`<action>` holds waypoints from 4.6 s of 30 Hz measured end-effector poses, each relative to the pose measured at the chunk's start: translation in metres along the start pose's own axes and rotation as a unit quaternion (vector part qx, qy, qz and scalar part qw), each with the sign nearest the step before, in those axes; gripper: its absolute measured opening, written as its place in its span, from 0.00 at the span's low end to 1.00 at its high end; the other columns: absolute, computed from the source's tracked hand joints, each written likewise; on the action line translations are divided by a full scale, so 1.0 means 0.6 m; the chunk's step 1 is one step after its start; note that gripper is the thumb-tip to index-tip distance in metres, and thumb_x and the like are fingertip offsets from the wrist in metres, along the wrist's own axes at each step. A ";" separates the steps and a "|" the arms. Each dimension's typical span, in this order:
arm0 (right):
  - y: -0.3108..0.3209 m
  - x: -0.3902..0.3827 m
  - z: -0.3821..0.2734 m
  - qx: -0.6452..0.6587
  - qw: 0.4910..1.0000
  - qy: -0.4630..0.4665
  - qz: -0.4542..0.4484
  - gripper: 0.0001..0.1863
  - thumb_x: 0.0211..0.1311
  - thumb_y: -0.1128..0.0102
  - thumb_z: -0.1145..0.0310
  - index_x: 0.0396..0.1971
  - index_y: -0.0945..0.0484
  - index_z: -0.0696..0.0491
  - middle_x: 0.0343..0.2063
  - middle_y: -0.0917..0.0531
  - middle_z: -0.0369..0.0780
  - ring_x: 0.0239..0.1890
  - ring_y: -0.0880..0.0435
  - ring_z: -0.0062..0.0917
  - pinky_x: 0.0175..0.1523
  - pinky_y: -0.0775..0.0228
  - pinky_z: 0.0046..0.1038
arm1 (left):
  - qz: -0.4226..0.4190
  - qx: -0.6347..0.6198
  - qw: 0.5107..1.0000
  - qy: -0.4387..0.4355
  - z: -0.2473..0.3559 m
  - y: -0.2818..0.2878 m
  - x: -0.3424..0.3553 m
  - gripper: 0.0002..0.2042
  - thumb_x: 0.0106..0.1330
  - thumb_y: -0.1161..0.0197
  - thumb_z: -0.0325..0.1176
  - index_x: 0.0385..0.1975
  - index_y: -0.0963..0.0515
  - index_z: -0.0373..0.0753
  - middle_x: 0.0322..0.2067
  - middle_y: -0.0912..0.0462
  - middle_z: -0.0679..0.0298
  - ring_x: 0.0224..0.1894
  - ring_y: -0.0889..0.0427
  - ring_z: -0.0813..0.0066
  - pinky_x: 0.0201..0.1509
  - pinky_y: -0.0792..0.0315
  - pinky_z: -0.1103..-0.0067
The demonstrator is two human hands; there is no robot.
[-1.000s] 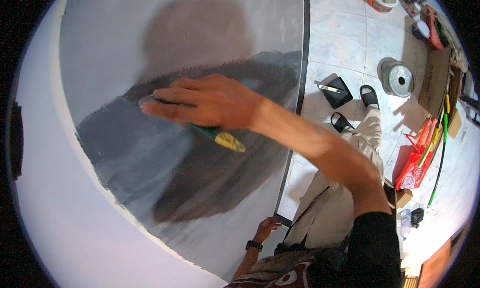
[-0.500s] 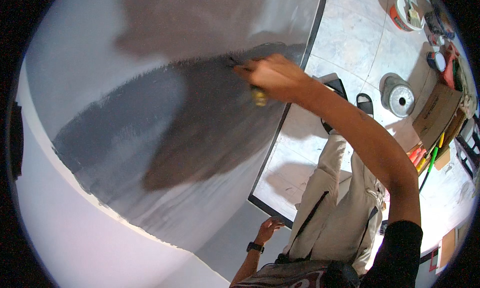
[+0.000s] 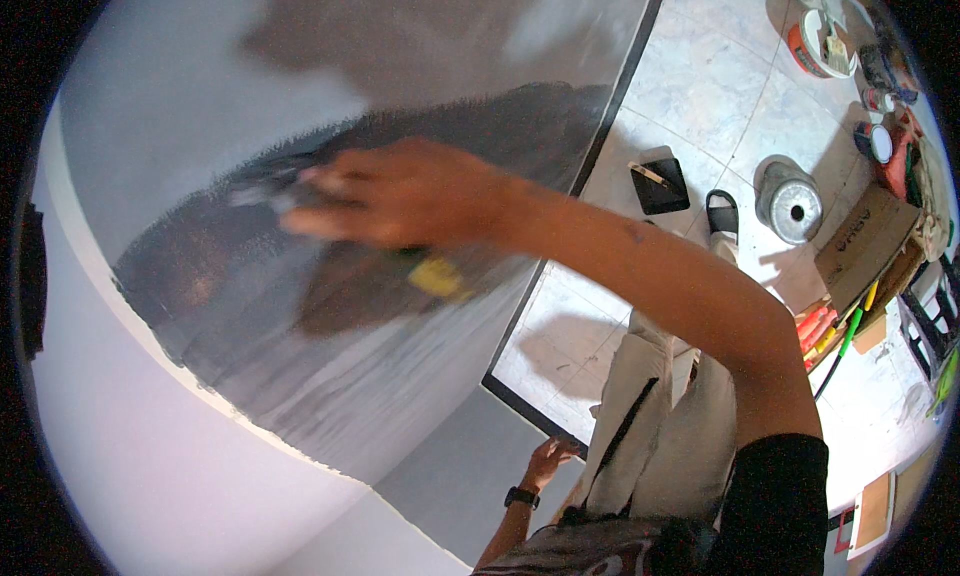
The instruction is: The person paints a wall using a paint brush, repeatedly dipping the brush into a paint tray and applying paint to the wall.
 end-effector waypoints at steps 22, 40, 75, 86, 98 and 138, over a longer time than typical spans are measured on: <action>-0.004 0.129 -0.177 0.283 0.813 -0.367 0.351 0.18 0.63 0.31 0.74 0.53 0.17 0.61 0.26 0.15 0.43 0.25 0.17 0.20 0.28 0.22 0.21 | 0.050 0.270 0.945 -0.176 0.078 0.090 0.022 0.16 0.80 0.45 0.40 0.59 0.25 0.38 0.52 0.15 0.60 0.53 0.14 0.70 0.56 0.22 0.72; -0.032 0.025 -0.135 -0.053 0.891 -0.397 0.215 0.18 0.62 0.32 0.70 0.52 0.17 0.54 0.30 0.13 0.43 0.30 0.14 0.31 0.33 0.20 0.28 | -0.010 0.295 0.941 -0.163 0.167 0.164 0.117 0.19 0.80 0.45 0.47 0.58 0.24 0.39 0.52 0.15 0.61 0.51 0.14 0.70 0.55 0.24 0.73; 0.174 -1.127 0.153 -0.009 0.596 -0.797 -0.098 0.21 0.72 0.34 0.62 0.56 0.19 0.60 0.37 0.12 0.40 0.38 0.14 0.19 0.40 0.19 0.23 | 0.016 0.252 0.931 -0.262 0.366 -0.242 1.215 0.17 0.70 0.36 0.38 0.49 0.25 0.32 0.42 0.13 0.50 0.45 0.12 0.57 0.52 0.21 0.67; 0.282 -1.176 0.104 -0.113 0.536 -0.832 0.091 0.21 0.71 0.33 0.57 0.49 0.16 0.61 0.34 0.11 0.40 0.38 0.15 0.22 0.46 0.24 0.25 | 0.003 0.210 0.919 -0.334 0.371 -0.275 1.187 0.10 0.73 0.40 0.30 0.46 0.29 0.33 0.40 0.15 0.56 0.40 0.15 0.69 0.44 0.19 0.73; 0.541 -1.219 0.203 0.014 0.519 -0.705 0.483 0.11 0.72 0.40 0.60 0.36 0.19 0.54 0.17 0.29 0.31 0.19 0.34 0.17 0.25 0.45 0.24 | 0.034 0.322 0.849 -0.417 0.532 -0.421 1.098 0.07 0.73 0.42 0.29 0.44 0.29 0.35 0.35 0.15 0.55 0.35 0.15 0.65 0.40 0.23 0.70; 0.716 -0.898 0.398 -0.012 0.504 -0.710 0.492 0.21 0.74 0.38 0.59 0.53 0.21 0.62 0.43 0.15 0.41 0.41 0.18 0.24 0.49 0.26 0.27 | -0.079 0.345 0.817 -0.455 0.971 -0.854 0.845 0.08 0.70 0.38 0.25 0.39 0.32 0.33 0.28 0.16 0.55 0.30 0.17 0.69 0.35 0.26 0.75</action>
Point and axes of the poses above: each hand's wrist, its own x-axis towards the middle knuckle, its own y-axis out of the back of the hand, z = x × y, the point moved 1 cm from there along x, towards the middle knuckle
